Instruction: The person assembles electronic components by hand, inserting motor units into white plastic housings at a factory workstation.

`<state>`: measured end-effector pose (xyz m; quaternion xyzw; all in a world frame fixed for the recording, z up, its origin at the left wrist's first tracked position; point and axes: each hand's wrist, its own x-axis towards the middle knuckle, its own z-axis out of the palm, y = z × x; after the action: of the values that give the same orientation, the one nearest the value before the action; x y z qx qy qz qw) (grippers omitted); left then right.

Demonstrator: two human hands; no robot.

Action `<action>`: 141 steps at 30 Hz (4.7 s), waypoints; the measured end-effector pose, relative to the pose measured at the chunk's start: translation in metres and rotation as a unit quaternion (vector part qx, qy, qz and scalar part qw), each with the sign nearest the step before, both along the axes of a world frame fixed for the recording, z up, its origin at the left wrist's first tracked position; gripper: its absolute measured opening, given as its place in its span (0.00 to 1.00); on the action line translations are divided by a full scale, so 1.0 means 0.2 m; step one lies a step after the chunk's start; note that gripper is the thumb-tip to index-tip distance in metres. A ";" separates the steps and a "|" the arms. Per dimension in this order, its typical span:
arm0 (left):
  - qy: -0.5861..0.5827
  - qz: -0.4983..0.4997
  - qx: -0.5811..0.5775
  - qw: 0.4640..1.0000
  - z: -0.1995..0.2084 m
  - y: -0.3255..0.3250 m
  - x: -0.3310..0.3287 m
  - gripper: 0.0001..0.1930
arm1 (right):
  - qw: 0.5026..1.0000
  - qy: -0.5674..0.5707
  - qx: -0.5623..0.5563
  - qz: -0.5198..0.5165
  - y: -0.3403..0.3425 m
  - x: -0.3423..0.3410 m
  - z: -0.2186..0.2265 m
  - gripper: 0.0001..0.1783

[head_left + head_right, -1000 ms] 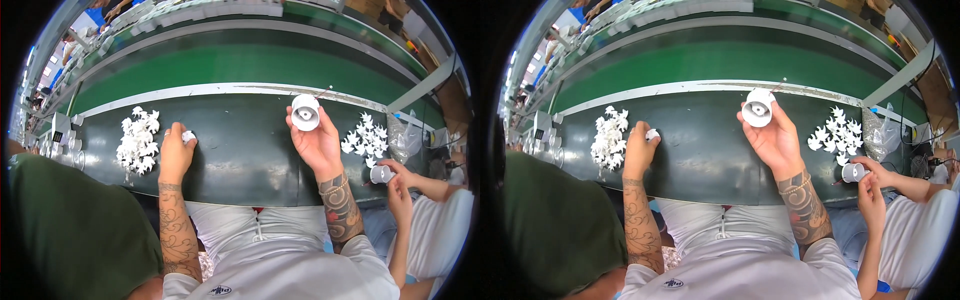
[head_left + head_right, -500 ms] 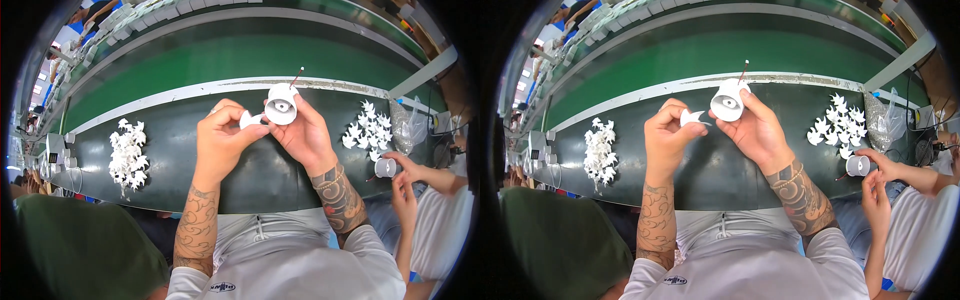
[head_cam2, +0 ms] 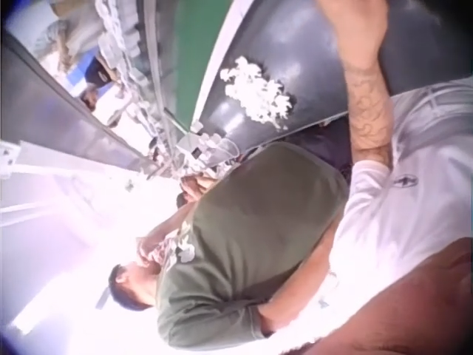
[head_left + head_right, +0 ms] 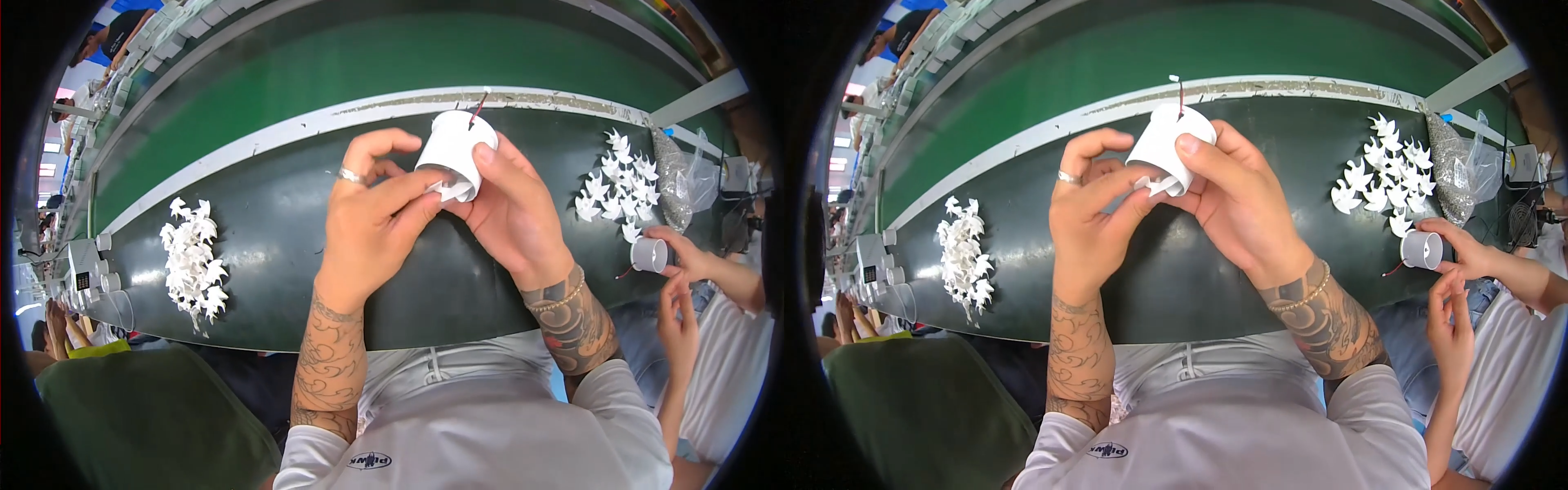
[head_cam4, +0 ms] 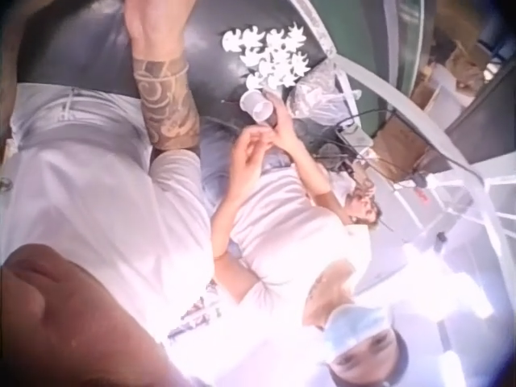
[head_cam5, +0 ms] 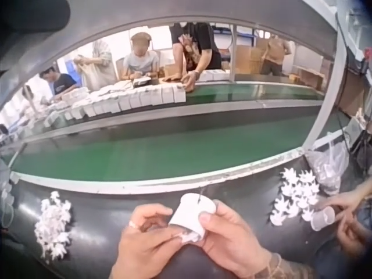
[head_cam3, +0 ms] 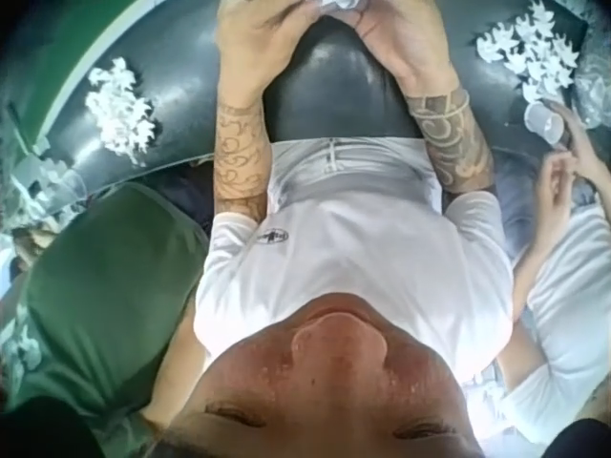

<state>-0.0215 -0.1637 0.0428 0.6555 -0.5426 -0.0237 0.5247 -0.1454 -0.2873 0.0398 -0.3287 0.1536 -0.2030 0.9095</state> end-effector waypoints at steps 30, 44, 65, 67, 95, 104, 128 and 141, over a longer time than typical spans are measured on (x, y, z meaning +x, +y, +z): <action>0.063 0.031 -0.115 0.991 -0.03 0.00 -0.01 0.10 | 0.999 0.016 -0.047 0.023 0.04 0.00 0.04 0.33; 0.307 -0.011 -0.071 0.949 -0.03 0.01 -0.03 0.17 | 0.999 0.015 -0.047 -0.022 0.05 0.02 0.02 0.07; 0.307 -0.074 0.018 0.949 -0.03 -0.01 0.00 0.30 | 0.997 0.014 0.064 0.028 0.05 0.02 0.00 0.28; 0.298 -0.070 0.026 0.952 -0.03 -0.01 0.00 0.29 | 0.996 -0.001 0.086 0.034 0.05 0.02 -0.01 0.27; 0.524 -0.023 -0.103 0.845 -0.01 0.06 0.11 0.22 | 0.673 0.223 0.703 0.057 -0.08 0.09 0.22 0.28; 0.499 0.044 -0.091 0.860 -0.15 -0.02 0.08 0.11 | 0.975 0.020 0.209 0.079 -0.13 -0.05 0.00 0.27; 0.450 0.032 -0.015 0.892 -0.26 -0.11 -0.05 0.06 | 0.976 -0.081 0.173 0.104 -0.05 0.07 -0.29 0.18; 0.466 0.038 -0.020 0.884 -0.22 -0.12 -0.05 0.05 | 0.983 -0.052 0.155 0.080 -0.05 0.09 -0.25 0.14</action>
<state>-0.0315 -0.1869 -0.0017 0.5786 -0.2107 -0.2951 0.7306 -0.1278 -0.2978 -0.0105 -0.1837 0.1092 -0.1201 0.9695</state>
